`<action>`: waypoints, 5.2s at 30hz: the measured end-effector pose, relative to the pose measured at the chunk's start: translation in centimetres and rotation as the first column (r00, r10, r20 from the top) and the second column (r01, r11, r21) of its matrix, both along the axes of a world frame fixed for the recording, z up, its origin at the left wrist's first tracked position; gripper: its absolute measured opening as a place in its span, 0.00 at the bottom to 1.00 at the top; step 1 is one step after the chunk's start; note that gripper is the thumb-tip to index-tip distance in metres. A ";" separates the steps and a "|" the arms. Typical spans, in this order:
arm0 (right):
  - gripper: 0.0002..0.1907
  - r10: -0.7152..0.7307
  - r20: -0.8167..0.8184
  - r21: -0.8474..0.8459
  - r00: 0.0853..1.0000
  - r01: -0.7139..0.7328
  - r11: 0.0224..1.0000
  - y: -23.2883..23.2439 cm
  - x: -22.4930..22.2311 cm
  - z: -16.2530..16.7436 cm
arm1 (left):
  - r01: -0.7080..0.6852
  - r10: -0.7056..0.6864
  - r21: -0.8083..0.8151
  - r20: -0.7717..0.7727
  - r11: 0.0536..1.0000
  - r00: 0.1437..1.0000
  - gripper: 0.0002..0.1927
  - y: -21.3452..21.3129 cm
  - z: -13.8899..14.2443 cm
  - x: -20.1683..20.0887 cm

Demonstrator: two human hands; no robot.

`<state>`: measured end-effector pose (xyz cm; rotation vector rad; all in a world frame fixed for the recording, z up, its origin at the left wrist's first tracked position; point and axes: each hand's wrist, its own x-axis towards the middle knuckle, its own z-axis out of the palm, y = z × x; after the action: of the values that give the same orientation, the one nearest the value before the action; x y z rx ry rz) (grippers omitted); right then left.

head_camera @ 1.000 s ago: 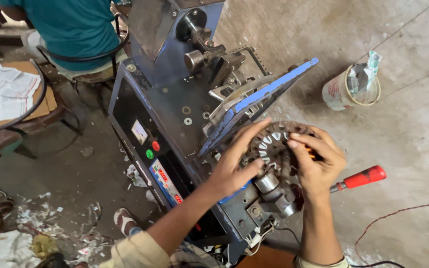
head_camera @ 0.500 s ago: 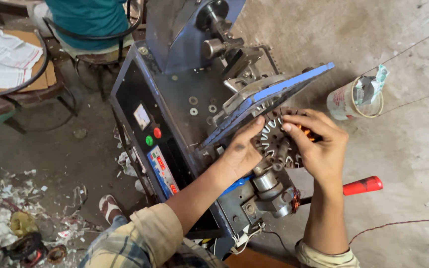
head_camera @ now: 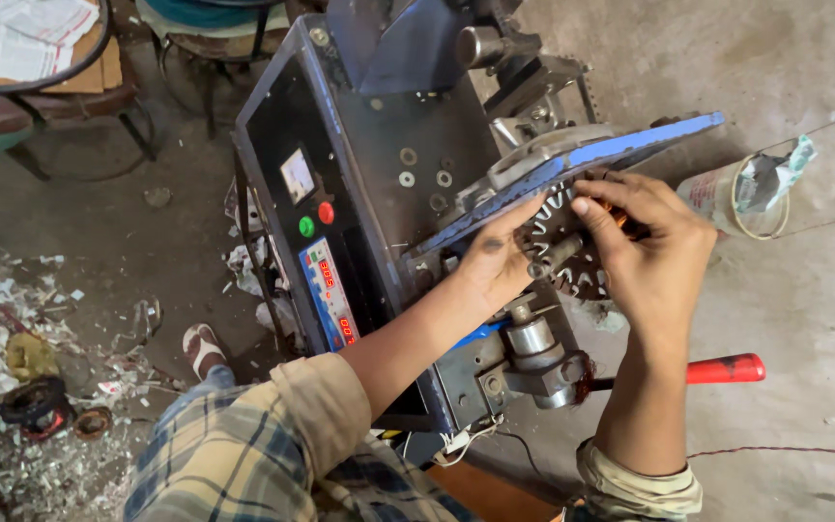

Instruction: The person operates a motor winding machine, placing a stator core into the fixture and winding copper wire around it. They repeatedly adjust the wire and press the machine's control buttons to advance the winding process.

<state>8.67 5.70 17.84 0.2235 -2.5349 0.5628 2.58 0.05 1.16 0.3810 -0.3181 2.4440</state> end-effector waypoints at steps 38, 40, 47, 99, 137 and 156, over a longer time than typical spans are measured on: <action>0.09 0.018 0.384 0.193 0.923 -0.100 0.976 -1.8 -4.6 -7.6 | -0.365 0.346 0.226 0.120 0.903 0.930 0.27 15.0 -5.4 -0.2; 0.09 0.012 0.390 0.214 0.921 -0.103 0.972 -2.5 -5.8 -8.6 | -0.323 0.300 0.192 0.140 0.927 0.944 0.24 15.7 -5.2 0.0; 0.08 0.200 0.110 0.354 0.974 -0.226 0.908 -9.3 -3.6 -15.7 | -0.271 0.258 0.277 0.083 0.922 0.963 0.25 11.9 -4.2 1.2; 0.10 0.678 -0.119 0.677 0.725 -0.441 0.590 -16.0 2.2 -26.2 | -0.222 0.113 0.250 0.385 0.942 0.916 0.21 16.3 -0.2 2.1; 0.11 0.634 -0.061 0.652 0.771 -0.450 0.610 -16.6 3.3 -26.5 | -0.116 -0.019 0.411 0.311 0.904 0.950 0.16 15.3 -1.6 1.4; 0.10 0.191 0.196 0.230 0.962 -0.235 0.945 -9.8 -6.1 -15.0 | -0.118 -0.006 0.372 0.316 0.921 0.949 0.23 16.4 -2.3 1.3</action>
<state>2.61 -4.12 2.86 0.5716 -2.7682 0.3506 3.91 16.49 -1.18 0.1646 -0.9498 2.4903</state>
